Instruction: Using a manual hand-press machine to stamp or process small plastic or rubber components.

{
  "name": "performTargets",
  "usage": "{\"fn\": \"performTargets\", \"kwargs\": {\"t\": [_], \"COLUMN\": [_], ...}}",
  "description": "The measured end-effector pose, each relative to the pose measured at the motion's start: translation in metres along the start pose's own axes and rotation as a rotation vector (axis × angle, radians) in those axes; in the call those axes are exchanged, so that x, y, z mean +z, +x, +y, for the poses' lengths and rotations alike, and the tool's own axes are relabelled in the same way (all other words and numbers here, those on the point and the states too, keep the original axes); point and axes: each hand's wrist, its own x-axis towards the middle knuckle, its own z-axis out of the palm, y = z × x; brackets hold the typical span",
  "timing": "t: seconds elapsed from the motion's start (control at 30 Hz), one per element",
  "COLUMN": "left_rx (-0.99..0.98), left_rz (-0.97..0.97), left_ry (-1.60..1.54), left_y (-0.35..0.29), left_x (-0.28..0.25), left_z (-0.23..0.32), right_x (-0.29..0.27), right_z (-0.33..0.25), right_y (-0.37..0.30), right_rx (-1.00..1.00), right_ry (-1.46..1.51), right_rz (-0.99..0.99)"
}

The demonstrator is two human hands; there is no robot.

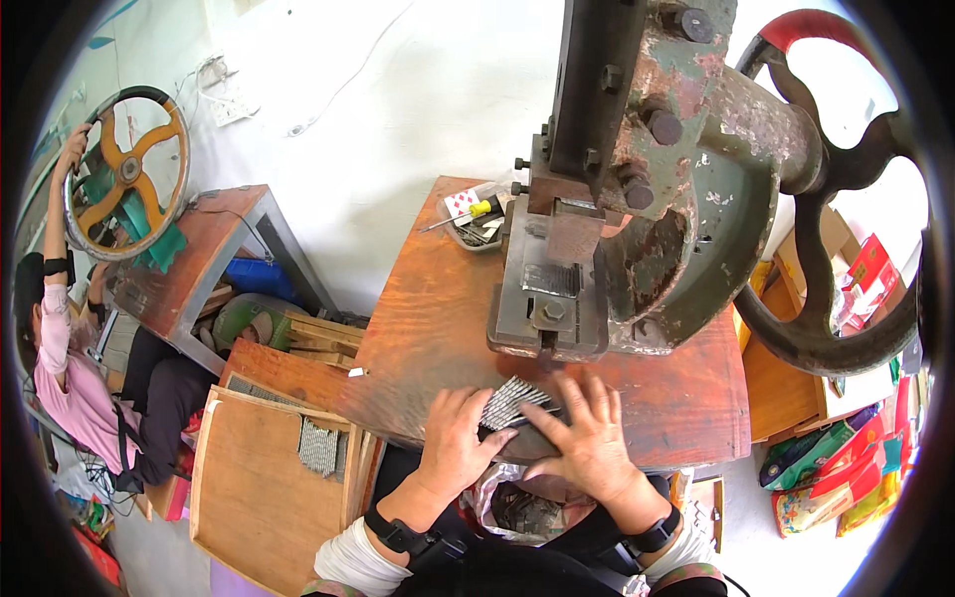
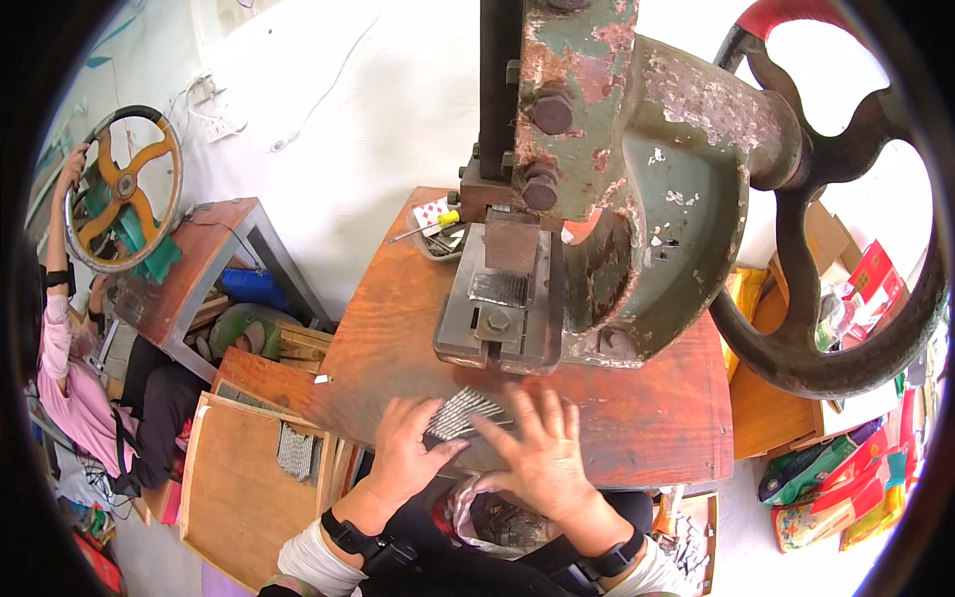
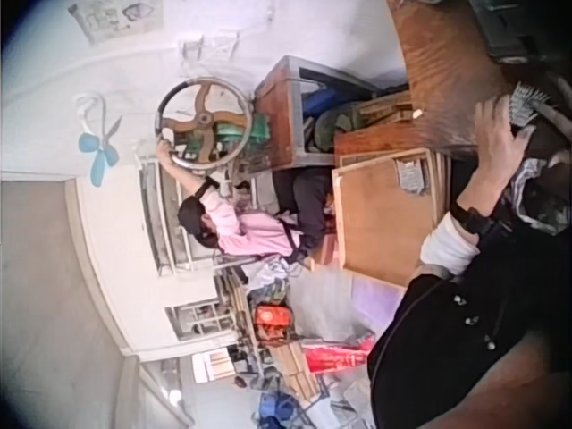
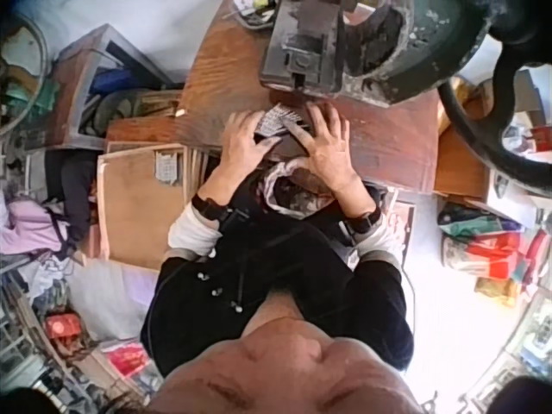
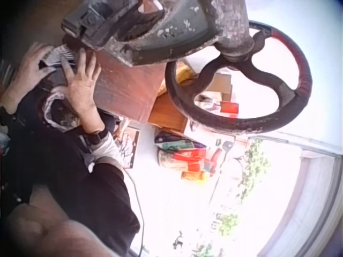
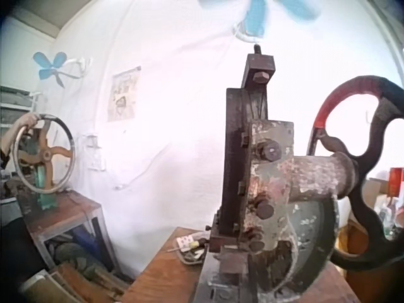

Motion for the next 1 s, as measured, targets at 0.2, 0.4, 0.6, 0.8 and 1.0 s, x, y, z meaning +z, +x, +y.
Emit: {"fn": "performTargets", "kwargs": {"t": [0.2,0.4,0.6,0.8,1.0], "left_rx": [-0.035,-0.075,-0.085,-0.268,-0.263], "left_rz": [-0.052,-0.094,-0.059,-0.054,-0.047], "left_ry": [-0.021,-0.013,-0.019,-0.100,-0.078], "left_y": [0.005,0.006,0.004,0.003,0.004], "left_x": [-0.010,-0.006,-0.003,-0.005,-0.006], "left_z": [0.008,0.007,0.002,0.010,0.012], "right_x": [0.005,0.006,0.007,0.012,0.010], "right_z": [0.013,0.016,-0.022,-0.005,-0.001], "right_y": [-0.006,-0.012,0.019,0.019,0.026], "right_rx": [0.069,0.190,-0.113,0.035,0.013], "right_ry": [0.059,0.162,0.114,0.065,0.094], "right_rz": [0.044,0.080,0.072,0.093,0.066]}}
